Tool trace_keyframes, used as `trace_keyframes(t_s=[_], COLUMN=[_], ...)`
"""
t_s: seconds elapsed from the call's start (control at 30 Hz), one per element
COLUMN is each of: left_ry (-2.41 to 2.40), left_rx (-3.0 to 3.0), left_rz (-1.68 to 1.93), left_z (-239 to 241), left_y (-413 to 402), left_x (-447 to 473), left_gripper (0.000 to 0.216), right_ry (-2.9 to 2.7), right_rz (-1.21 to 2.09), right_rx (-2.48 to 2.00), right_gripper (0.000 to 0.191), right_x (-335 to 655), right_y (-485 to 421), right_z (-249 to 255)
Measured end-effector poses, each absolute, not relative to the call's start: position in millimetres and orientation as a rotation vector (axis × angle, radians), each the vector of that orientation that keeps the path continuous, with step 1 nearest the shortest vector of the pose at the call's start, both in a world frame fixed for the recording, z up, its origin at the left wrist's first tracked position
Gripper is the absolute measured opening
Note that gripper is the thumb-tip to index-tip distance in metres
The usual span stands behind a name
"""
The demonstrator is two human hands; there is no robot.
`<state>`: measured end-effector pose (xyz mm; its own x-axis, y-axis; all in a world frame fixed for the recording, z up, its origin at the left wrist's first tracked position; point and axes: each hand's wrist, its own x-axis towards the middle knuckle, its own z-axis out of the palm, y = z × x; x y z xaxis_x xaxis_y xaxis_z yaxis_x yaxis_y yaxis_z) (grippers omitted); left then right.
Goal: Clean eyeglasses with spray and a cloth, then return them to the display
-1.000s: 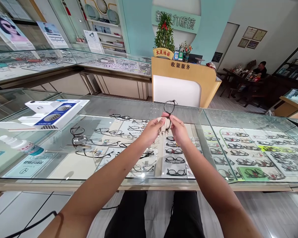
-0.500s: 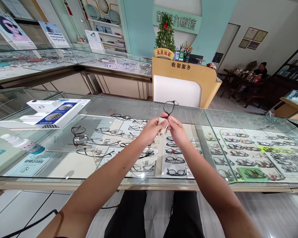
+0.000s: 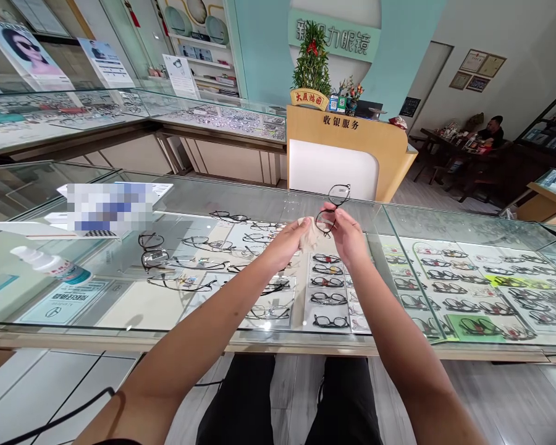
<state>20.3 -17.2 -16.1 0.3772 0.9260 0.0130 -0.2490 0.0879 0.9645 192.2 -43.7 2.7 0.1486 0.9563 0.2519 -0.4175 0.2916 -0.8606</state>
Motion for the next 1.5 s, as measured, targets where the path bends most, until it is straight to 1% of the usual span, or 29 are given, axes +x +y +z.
trace_keyframes(t_s=[0.17,0.33,0.43,0.57,0.7,0.77,0.93,1.0,1.07,1.2,1.23,1.3,1.4,1.5], left_ry=[0.793,0.766,0.794,0.752,0.593,0.606,0.930,0.995,0.978,0.821,0.796,0.784,0.833,0.867], left_rx=[1.199,1.372,1.406,1.369,1.398,1.483,1.761,1.865,1.982,2.194,2.221,2.250,2.236,2.223], left_rz=[0.765,0.594,0.577,0.520,0.452,0.579,1.197,1.366,1.460,1.483,1.460,1.401,1.363,1.373], left_z=[-8.1,-10.3,-8.3,-0.2,1.9,1.3,4.9,6.9,7.8,7.5,7.5,7.7,8.4,9.2], left_y=[-26.0,-35.1,-40.3,-46.6,-46.5,-43.1,-31.6,-28.0,-25.2,-23.1,-23.2,-24.1,-25.1,-24.6], left_x=[18.0,21.3,22.1,21.9,22.9,22.7,14.4,9.3,5.3,1.7,1.4,0.9,-0.5,-2.2], left_gripper=[0.053,0.042,0.042,0.048,0.042,0.039,0.021,0.019,0.030,0.079,0.087,0.090,0.077,0.074], right_ry=[-0.899,-0.867,-0.876,-0.892,-0.909,-0.921,-1.008,-1.078,-1.172,-1.380,-1.415,-1.456,-1.484,-1.482], right_rz=[1.010,0.987,0.998,1.011,1.020,1.032,1.118,1.181,1.244,1.328,1.337,1.352,1.393,1.435], right_rx=[-0.775,-0.771,-0.759,-0.771,-0.772,-0.774,-0.783,-0.789,-0.793,-0.829,-0.845,-0.869,-0.870,-0.851], right_gripper=[0.037,0.037,0.036,0.035,0.034,0.034,0.031,0.031,0.033,0.034,0.034,0.035,0.036,0.036], right_x=[213.7,220.0,220.0,220.2,221.3,222.5,226.2,227.2,227.8,229.1,229.8,231.9,235.9,238.6], right_y=[-39.2,-38.7,-40.4,-42.7,-42.9,-42.1,-41.1,-42.6,-45.3,-52.4,-53.9,-56.1,-57.5,-57.6], right_z=[9.2,12.2,13.9,16.9,19.4,20.0,19.5,19.7,21.1,27.4,29.1,31.9,33.7,33.3])
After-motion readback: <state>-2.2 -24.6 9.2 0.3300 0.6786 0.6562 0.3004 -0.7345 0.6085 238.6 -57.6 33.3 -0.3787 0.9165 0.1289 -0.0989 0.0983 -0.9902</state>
